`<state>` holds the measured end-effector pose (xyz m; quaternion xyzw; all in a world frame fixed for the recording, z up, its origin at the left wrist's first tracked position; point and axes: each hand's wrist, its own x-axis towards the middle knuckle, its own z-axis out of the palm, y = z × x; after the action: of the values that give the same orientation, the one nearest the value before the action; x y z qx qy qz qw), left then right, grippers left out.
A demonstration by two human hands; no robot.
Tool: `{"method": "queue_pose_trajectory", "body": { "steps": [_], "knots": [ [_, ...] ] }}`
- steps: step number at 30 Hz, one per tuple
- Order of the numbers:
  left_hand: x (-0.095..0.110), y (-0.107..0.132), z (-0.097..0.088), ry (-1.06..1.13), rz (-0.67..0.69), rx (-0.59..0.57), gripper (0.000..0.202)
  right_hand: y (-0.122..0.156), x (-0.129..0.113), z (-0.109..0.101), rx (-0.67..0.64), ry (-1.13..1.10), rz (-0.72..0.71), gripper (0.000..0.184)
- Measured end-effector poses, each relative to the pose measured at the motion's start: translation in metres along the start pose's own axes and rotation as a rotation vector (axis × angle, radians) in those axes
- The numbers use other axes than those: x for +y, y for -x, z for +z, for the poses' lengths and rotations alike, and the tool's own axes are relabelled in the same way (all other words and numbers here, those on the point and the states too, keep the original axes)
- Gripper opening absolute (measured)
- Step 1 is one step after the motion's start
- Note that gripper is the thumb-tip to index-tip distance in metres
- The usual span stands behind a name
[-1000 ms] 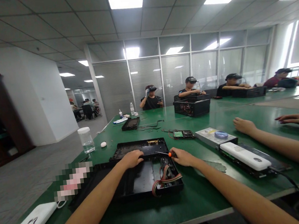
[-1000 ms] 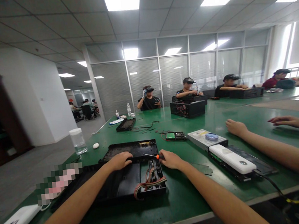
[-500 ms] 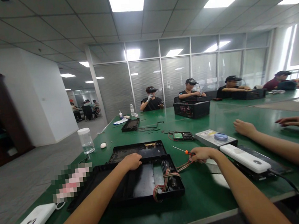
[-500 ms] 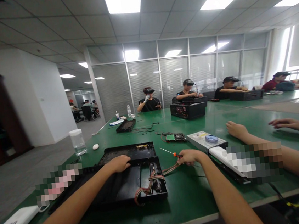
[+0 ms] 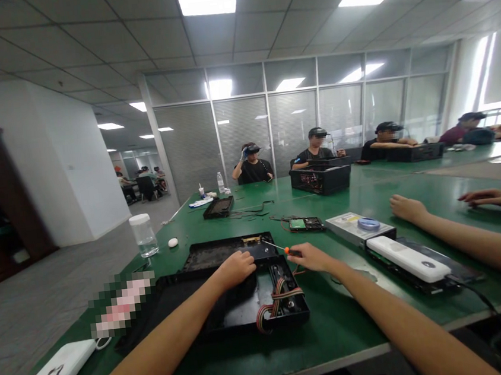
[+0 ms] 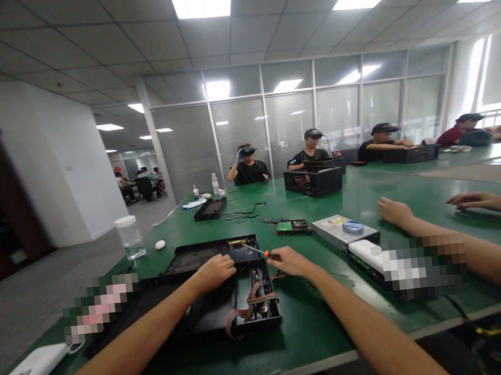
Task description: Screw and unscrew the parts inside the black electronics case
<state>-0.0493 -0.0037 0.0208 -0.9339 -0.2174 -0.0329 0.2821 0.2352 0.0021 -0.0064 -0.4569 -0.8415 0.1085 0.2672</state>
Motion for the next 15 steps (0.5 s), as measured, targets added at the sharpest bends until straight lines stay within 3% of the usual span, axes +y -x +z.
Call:
{"method": "queue_pose_trajectory", "body": {
  "steps": [7, 15],
  "knots": [
    [0.007, -0.003, -0.010, 0.084, -0.169, -0.059, 0.011, 0.001, -0.008, 0.002, -0.071, -0.096, 0.079, 0.039],
    [0.000, -0.038, -0.024, 0.387, -0.088, -0.088, 0.009, -0.002, -0.008, 0.013, -0.024, -0.072, 0.043, 0.036]
  ]
}}
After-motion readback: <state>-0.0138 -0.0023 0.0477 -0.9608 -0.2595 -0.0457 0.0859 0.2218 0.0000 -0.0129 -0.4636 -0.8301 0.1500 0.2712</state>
